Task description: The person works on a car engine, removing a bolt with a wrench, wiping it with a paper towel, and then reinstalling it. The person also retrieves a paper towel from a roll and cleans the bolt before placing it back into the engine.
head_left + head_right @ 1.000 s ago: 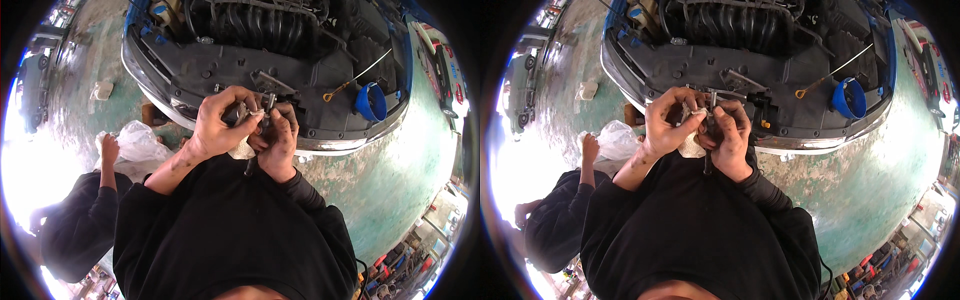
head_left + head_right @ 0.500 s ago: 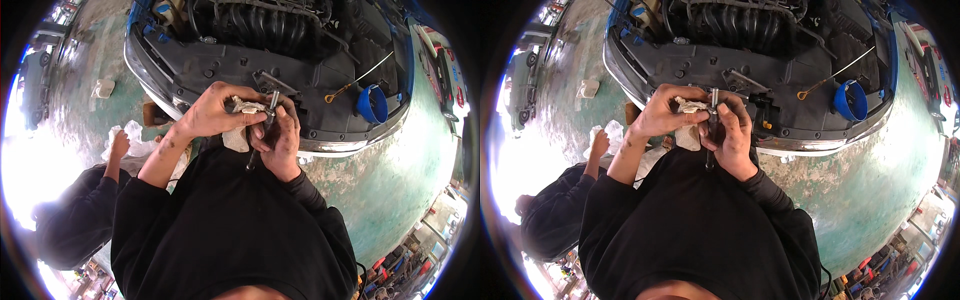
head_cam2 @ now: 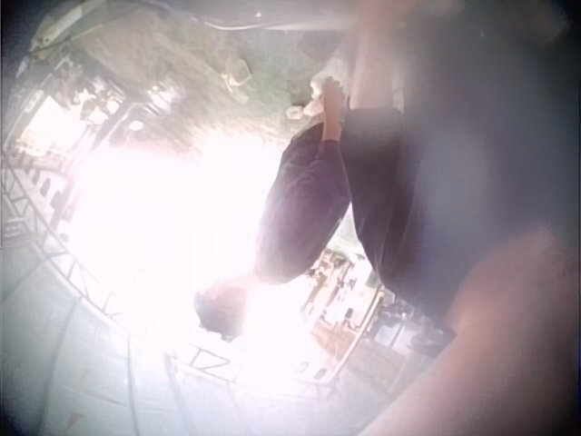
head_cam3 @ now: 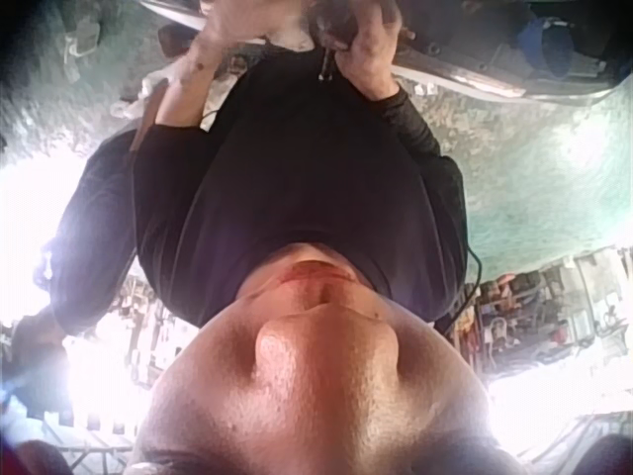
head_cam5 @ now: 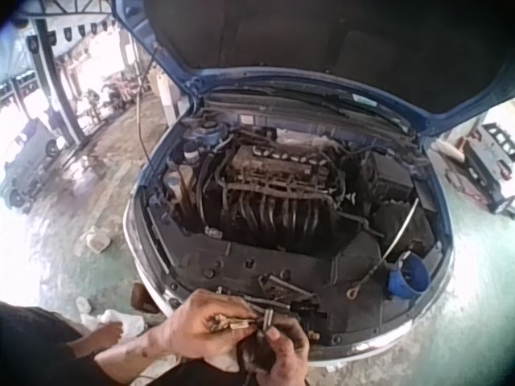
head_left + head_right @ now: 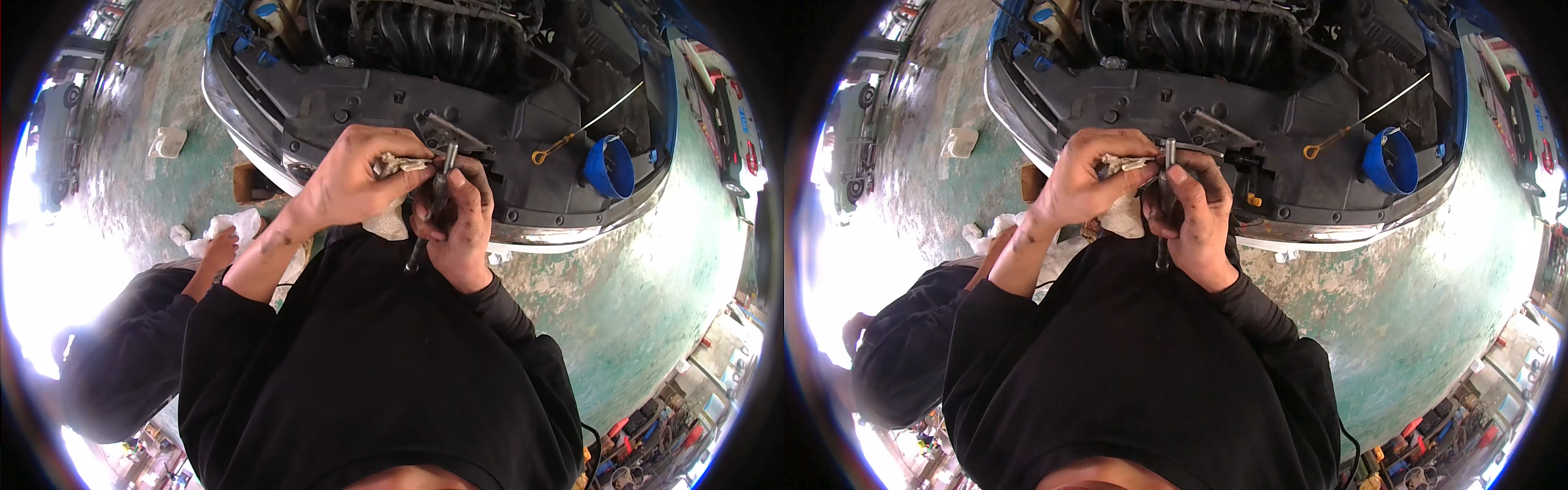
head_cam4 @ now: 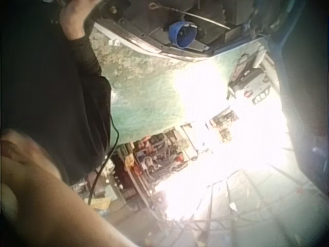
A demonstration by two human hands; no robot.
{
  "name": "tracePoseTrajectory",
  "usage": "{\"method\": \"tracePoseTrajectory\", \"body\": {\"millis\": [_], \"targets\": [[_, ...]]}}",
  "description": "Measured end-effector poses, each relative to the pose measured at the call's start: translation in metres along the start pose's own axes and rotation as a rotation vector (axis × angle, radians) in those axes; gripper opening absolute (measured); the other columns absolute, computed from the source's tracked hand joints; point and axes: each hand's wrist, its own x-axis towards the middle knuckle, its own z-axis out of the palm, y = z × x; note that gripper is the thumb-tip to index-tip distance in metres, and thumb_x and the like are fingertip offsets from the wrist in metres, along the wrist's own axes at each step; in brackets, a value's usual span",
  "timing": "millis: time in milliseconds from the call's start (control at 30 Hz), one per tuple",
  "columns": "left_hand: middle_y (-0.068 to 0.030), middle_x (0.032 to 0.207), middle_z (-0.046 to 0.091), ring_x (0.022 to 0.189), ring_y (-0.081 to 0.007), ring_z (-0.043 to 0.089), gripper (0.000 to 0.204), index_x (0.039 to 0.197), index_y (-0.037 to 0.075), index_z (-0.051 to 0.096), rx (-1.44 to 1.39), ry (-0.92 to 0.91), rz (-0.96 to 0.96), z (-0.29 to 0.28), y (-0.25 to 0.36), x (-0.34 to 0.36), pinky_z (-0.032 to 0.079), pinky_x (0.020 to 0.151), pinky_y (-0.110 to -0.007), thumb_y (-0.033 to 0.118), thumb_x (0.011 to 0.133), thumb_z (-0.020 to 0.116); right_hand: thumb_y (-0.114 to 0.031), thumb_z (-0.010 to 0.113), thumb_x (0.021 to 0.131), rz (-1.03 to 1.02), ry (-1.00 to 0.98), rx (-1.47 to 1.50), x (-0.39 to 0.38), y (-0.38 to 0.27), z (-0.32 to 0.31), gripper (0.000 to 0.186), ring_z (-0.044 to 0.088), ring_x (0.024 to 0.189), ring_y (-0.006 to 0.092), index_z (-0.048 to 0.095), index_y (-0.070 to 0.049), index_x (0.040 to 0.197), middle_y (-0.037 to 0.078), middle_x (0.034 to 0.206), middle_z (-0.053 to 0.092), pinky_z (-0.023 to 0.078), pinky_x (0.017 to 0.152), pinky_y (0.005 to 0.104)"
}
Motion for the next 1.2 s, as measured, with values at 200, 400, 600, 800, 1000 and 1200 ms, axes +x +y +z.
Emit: {"method": "tracePoseTrajectory", "body": {"millis": [200, 400, 600, 800, 1000, 1200], "targets": [[-0.0125, 0.073, 0.061, 0.065, -0.0248, 0.063, 0.014, 0.085, -0.001, 0.059, 0.337, 0.335, -0.031, -0.008, -0.049, -0.004, 0.049, 0.059, -0.032, 0.006, 0.076, 0.066, -0.031, 0.054, 0.095, 0.097, -0.010, 0.134, 0.002, -0.004, -0.015, 0.023, 0.038, 0.046, 0.0087, 0.049, -0.010, 0.104, 0.009, 0.066, 0.052, 0.024, 0.039, 0.0213], [-0.0150, 0.084, 0.067, 0.074, -0.0279, 0.066, 0.022, 0.097, 0.003, 0.062, 0.353, 0.444, -0.399, -0.039, -0.190, 0.009, 0.050, 0.068, -0.035, 0.022, 0.086, 0.065, -0.035, 0.048, 0.097, 0.128, 0.008, 0.117, 0.007, -0.002, -0.020, 0.025, 0.030, 0.040, 0.0083, 0.050, -0.011, 0.105, 0.009, 0.065, 0.051, 0.023, 0.039, 0.0225], [-0.0241, 0.111, 0.060, 0.106, -0.0355, 0.057, 0.051, 0.115, 0.002, 0.059, 0.535, 0.514, -0.374, -0.039, -0.234, 0.006, 0.047, 0.089, -0.042, 0.041, 0.084, 0.068, -0.032, 0.048, 0.097, 0.104, 0.088, 0.087, 0.015, -0.007, -0.021, 0.022, 0.035, 0.043, 0.0099, 0.050, -0.011, 0.104, 0.007, 0.068, 0.052, 0.028, 0.043, 0.0240], [-0.0062, 0.109, 0.062, 0.099, -0.0136, 0.057, 0.058, 0.124, 0.004, 0.056, -0.665, -0.151, -0.323, 0.025, -0.094, 0.002, 0.047, 0.089, -0.033, 0.054, 0.097, 0.041, -0.022, 0.051, 0.095, -0.088, 0.208, -0.074, 0.042, -0.008, -0.014, 0.016, 0.050, 0.060, 0.0144, 0.051, -0.006, 0.097, 0.009, 0.078, 0.057, 0.037, 0.051, 0.0254], [-0.0015, 0.073, 0.053, 0.066, -0.0108, 0.052, 0.040, 0.101, 0.000, 0.058, -0.600, -0.159, -0.386, 0.063, -0.054, 0.000, 0.044, 0.060, -0.030, 0.038, 0.100, 0.048, -0.013, 0.055, 0.093, -0.300, 0.044, -0.607, 0.048, -0.034, -0.019, 0.019, 0.059, 0.090, 0.0191, 0.059, 0.004, 0.102, 0.012, 0.099, 0.062, 0.046, 0.082, 0.0267], [-0.0171, 0.071, 0.061, 0.072, -0.0369, 0.061, 0.037, 0.100, 0.003, 0.060, 0.049, 0.026, -0.154, 0.054, -0.049, 0.026, 0.046, 0.063, -0.044, 0.039, 0.095, 0.052, -0.008, 0.057, 0.090, -0.956, 0.098, -1.247, 0.043, -0.082, 0.021, 0.014, 0.058, 0.092, 0.0185, 0.058, 0.003, 0.099, 0.013, 0.100, 0.063, 0.046, 0.077, 0.0279]]}}
